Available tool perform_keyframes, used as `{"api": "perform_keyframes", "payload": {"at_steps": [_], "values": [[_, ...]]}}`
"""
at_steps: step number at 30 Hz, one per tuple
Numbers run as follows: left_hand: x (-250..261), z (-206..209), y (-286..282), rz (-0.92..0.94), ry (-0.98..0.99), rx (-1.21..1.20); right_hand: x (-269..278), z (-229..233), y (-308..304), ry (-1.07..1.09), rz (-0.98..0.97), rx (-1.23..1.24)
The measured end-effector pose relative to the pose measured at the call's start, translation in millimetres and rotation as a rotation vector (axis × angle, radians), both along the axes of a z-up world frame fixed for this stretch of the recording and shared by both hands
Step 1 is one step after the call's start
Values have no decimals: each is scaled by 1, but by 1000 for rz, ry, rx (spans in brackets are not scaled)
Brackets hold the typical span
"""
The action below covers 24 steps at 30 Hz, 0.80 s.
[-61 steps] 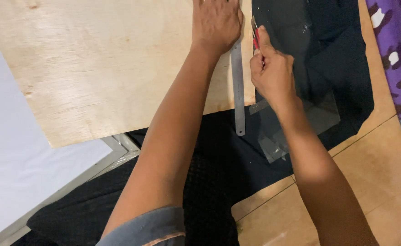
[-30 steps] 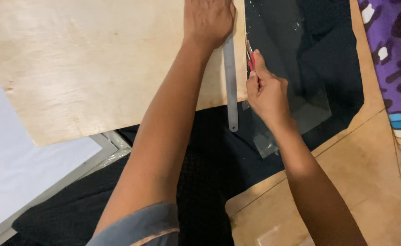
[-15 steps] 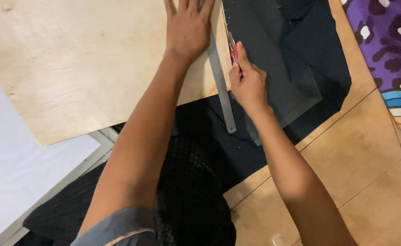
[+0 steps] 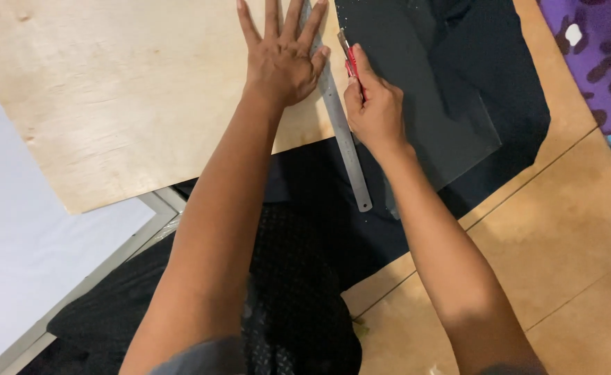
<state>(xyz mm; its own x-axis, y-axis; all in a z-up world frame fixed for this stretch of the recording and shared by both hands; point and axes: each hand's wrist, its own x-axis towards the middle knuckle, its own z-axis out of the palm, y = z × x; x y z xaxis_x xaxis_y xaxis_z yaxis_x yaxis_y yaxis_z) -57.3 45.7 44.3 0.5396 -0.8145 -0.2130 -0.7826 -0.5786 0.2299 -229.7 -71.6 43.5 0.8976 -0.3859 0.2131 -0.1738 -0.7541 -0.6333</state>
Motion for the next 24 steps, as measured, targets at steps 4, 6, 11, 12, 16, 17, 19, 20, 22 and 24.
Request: {"api": "perform_keyframes", "payload": {"at_steps": [4, 6, 11, 12, 16, 17, 19, 20, 22, 24], "values": [[1, -8, -1, 9, 16, -5, 1, -4, -2, 23, -39, -13], [1, -7, -2, 9, 15, -17, 1, -6, -2, 46, -57, 12], [0, -1, -4, 21, 24, 39, -2, -14, -8, 8, -2, -17], [1, 2, -4, 20, 24, 42, -1, -13, -7, 8, -3, -15], [2, 7, -7, 28, 67, 123, 0, -7, -3, -6, -28, -33], [2, 6, -7, 26, 57, 127, 0, -5, -1, -30, -18, -25], [2, 11, -8, 27, 70, 152, -5, -9, 1, -12, -32, -50], [3, 14, -9, 28, 82, 177, -6, -11, 2, 5, -46, -76], [2, 11, -8, 24, 78, 157, -12, -11, 7, -3, -51, -65], [2, 9, -7, 22, 70, 136, -14, -11, 10, -14, -54, -56]]}}
